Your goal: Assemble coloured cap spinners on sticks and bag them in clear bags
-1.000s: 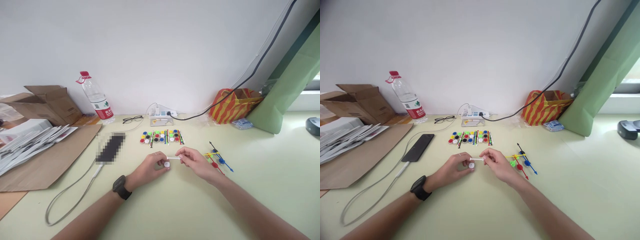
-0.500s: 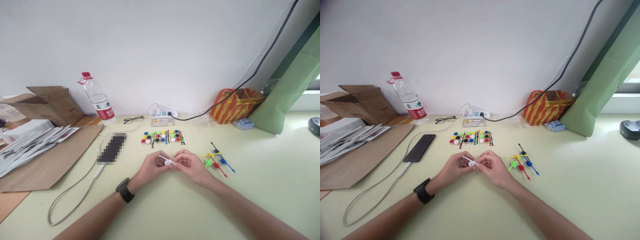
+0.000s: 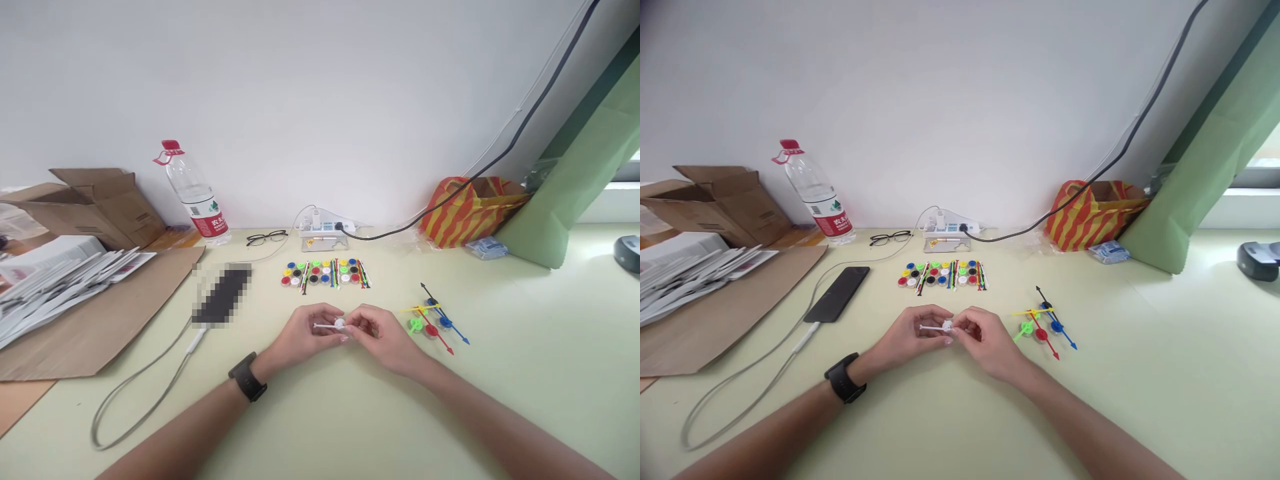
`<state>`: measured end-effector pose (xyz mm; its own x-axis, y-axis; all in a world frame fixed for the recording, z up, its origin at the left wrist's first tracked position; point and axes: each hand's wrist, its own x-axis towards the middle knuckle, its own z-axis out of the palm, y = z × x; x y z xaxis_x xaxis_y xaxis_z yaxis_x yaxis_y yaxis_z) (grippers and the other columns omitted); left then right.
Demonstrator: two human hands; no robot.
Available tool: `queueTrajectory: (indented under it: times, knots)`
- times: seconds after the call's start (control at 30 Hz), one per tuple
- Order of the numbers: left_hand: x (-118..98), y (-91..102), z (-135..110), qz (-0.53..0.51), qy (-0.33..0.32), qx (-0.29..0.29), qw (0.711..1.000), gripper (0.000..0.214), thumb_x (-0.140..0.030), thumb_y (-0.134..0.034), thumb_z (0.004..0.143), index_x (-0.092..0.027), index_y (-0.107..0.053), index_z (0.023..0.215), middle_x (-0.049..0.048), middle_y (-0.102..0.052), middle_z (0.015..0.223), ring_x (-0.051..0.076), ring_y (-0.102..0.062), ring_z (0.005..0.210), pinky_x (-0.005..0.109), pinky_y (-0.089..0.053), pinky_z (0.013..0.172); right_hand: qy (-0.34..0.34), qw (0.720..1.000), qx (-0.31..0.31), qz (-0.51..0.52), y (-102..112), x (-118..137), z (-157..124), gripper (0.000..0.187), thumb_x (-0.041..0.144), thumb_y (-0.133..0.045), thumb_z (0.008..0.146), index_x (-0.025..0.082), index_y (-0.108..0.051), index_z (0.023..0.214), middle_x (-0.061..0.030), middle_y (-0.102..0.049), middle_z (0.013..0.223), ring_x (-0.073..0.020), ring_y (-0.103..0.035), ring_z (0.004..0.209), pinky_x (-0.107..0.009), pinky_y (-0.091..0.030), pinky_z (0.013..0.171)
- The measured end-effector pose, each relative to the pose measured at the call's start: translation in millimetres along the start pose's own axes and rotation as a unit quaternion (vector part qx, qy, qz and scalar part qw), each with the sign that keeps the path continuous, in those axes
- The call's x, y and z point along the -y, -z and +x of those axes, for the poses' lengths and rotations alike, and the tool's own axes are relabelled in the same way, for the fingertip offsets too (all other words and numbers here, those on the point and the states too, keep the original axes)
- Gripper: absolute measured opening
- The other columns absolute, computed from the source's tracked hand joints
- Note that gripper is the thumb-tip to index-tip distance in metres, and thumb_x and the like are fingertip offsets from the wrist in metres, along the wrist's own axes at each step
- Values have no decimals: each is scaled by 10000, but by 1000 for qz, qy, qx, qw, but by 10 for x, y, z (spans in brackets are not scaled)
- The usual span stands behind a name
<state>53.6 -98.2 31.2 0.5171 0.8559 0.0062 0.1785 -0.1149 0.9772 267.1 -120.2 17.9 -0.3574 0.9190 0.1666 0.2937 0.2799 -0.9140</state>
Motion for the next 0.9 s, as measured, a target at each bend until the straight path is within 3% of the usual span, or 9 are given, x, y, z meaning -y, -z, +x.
queueTrajectory:
  times: [0.17, 0.4, 0.73, 0.9]
  knots:
    - [-8, -4, 0, 18, -12, -9, 1000, 335, -444, -761, 872, -176, -717, 1068, 91, -753, 1063, 226, -722, 977, 382, -601, 908, 27, 999, -17, -44, 5, 30, -15, 147, 308, -583, 970, 231, -697, 918, -28, -624, 878, -161, -543, 729, -289, -428, 628]
    - [51, -1, 5, 29, -17, -14, 999, 376, -443, -786, 846, -170, -685, 1085, 91, -748, 1030, 223, -721, 932, 405, -603, 910, 33, 997, -4, -68, 39, 14, -15, 138, 269, -578, 958, 229, -682, 876, -33, -614, 868, -165, -532, 714, -298, -428, 623]
    - [37, -31, -21, 58, -50, -17, 997, 274, -380, -761, 884, -176, -695, 1055, 76, -742, 1053, 209, -724, 947, 371, -606, 910, 27, 997, 17, -74, 26, -5, -26, 142, 234, -575, 949, 224, -680, 855, -39, -646, 884, -166, -561, 718, -295, -429, 614]
    - [33, -54, -31, 69, -59, -15, 996, 253, -362, -712, 927, -188, -698, 1110, 72, -758, 1075, 226, -724, 1028, 373, -599, 946, 33, 996, 12, -77, 21, -25, -31, 140, 240, -562, 967, 230, -678, 890, -34, -625, 893, -163, -554, 717, -295, -428, 627]
